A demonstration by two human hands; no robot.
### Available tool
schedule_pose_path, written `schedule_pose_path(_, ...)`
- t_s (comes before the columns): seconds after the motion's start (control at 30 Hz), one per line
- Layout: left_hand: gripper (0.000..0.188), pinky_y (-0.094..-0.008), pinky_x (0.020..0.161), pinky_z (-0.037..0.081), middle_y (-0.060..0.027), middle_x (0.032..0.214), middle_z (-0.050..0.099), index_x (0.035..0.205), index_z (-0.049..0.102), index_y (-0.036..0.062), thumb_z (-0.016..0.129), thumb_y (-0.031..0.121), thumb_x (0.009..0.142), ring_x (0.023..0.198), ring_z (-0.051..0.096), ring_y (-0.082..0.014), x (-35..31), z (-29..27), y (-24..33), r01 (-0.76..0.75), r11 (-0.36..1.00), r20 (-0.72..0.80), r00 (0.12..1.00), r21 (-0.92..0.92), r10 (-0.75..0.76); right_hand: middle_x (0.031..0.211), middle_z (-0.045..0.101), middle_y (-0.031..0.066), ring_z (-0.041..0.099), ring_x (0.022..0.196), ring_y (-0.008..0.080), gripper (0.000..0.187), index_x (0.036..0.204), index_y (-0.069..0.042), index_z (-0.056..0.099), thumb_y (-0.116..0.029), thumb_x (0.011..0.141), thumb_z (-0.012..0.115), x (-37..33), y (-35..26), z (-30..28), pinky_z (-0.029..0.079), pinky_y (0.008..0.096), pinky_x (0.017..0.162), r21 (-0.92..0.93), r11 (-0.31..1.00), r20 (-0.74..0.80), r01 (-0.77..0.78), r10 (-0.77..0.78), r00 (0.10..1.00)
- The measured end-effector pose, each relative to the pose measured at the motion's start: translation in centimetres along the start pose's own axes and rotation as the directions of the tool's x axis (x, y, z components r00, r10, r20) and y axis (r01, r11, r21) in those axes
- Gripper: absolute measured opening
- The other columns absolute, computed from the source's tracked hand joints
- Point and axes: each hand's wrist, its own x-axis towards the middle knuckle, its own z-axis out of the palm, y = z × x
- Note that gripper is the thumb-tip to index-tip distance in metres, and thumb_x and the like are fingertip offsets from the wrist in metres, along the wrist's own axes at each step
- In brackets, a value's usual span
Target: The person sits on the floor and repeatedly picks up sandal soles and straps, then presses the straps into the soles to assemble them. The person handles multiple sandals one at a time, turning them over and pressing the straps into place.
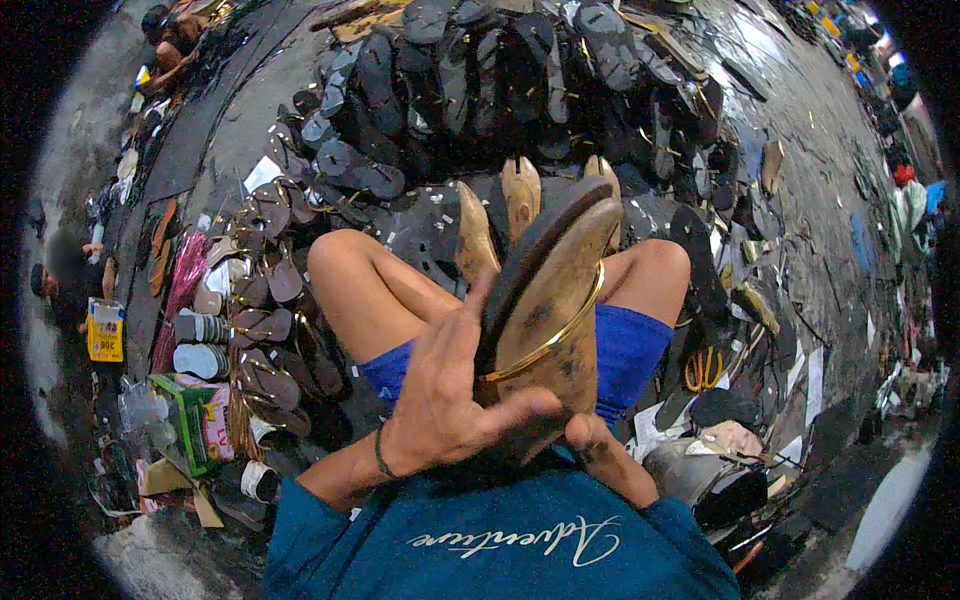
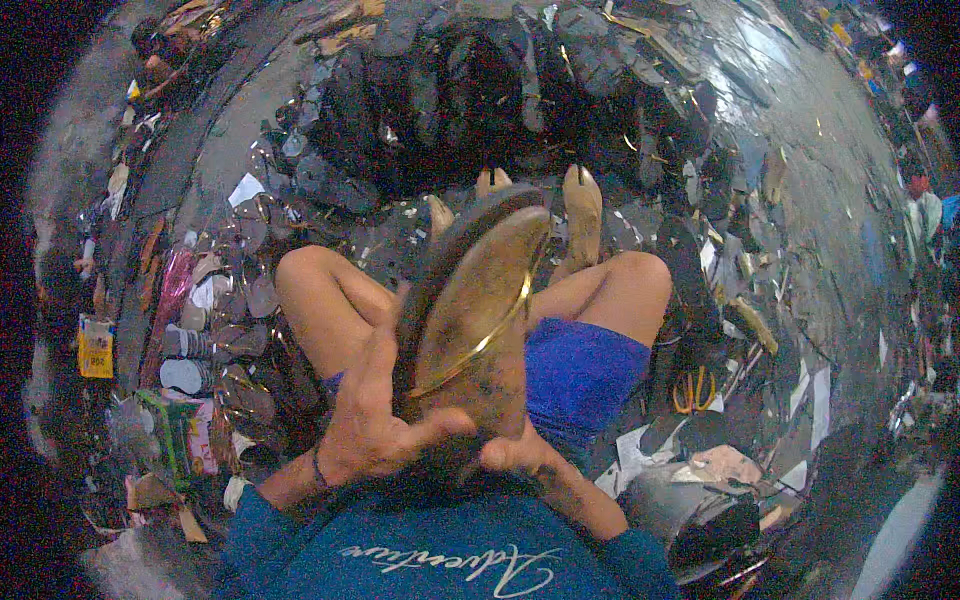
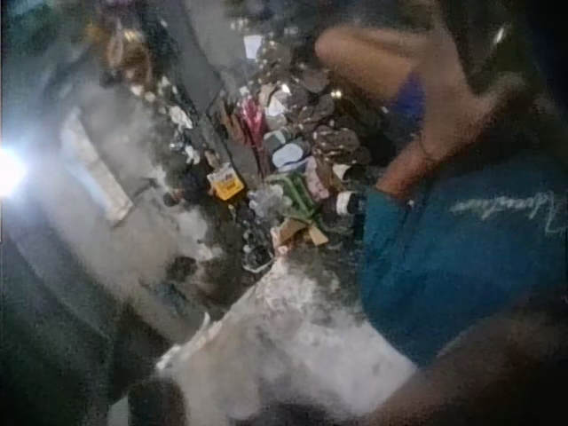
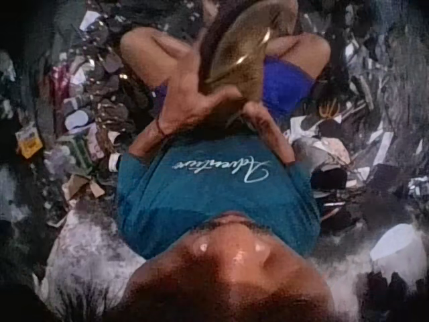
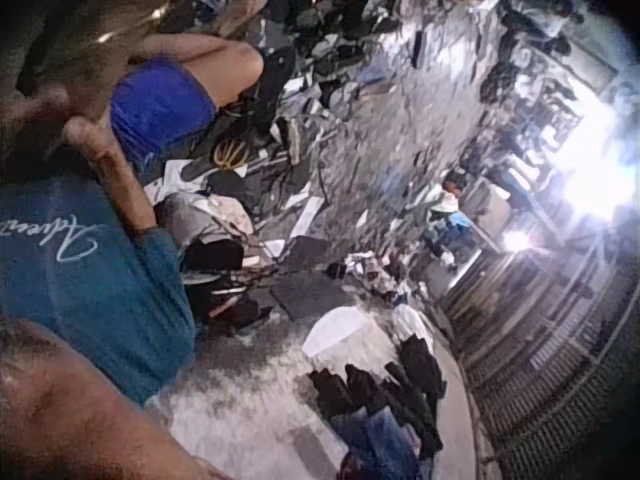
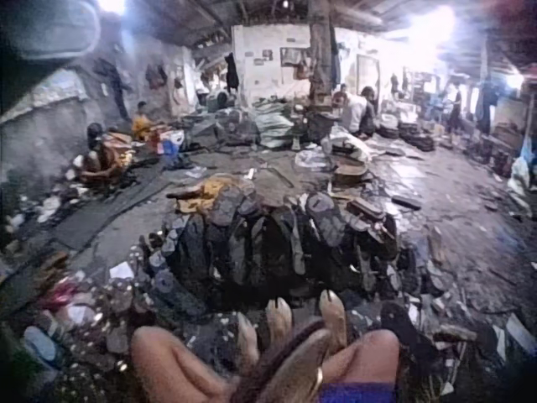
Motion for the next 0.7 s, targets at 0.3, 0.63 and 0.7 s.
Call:
schedule_pose_path(0.3, 0.03, -0.0284, 0.065, 0.041, -0.0028, 0.069, 0.048, 0.089, 0.056, 0.0002, 0.043, 0.023, 0.102, 0.068, 0.044, -0.0104, -5.0, 3.5, -2.9, 0.353, 0.772, 0.372, 0.914, -0.529, -0.162, 0.138, 0.041, 0.0311, 0.051, 0.12, 0.0437, 0.093, 0.146, 0.004, 0.018, -0.025, 0.069, 0.062, -5.6, -2.6, 6.6, 0.042, 0.0545, 0.102, -0.062, 0.986, -0.195, 0.154, -0.164, 0.967)
schedule_pose_path(0.63, 0.033, -0.024, 0.065, 0.034, 0.0061, 0.078, 0.042, 0.087, 0.054, 0.0058, 0.043, 0.034, 0.102, 0.073, 0.036, -0.0056, -8.9, 3.4, -3.3, 0.696, 0.366, 0.629, 0.717, -0.618, -0.301, 0.131, 0.049, 0.0239, 0.052, 0.118, 0.0356, 0.085, 0.139, 0.004, 0.03, -0.021, 0.067, 0.069, -7.3, -2.2, 6.2, 0.041, 0.0465, 0.103, 0.158, 0.986, -0.264, 0.056, -0.013, 0.964)
schedule_pose_path(0.7, 0.036, -0.0236, 0.067, 0.034, 0.0055, 0.08, 0.042, 0.09, 0.055, 0.0063, 0.045, 0.039, 0.101, 0.075, 0.036, -0.0057, -9.1, 3.5, -3.8, 0.735, 0.327, 0.681, 0.676, -0.595, -0.281, 0.133, 0.048, 0.0233, 0.05, 0.121, 0.0351, 0.086, 0.14, 0.003, 0.029, -0.019, 0.068, 0.069, -7.4, -2.2, 6.0, 0.039, 0.0463, 0.104, 0.13, 0.99, -0.258, 0.051, -0.016, 0.966)
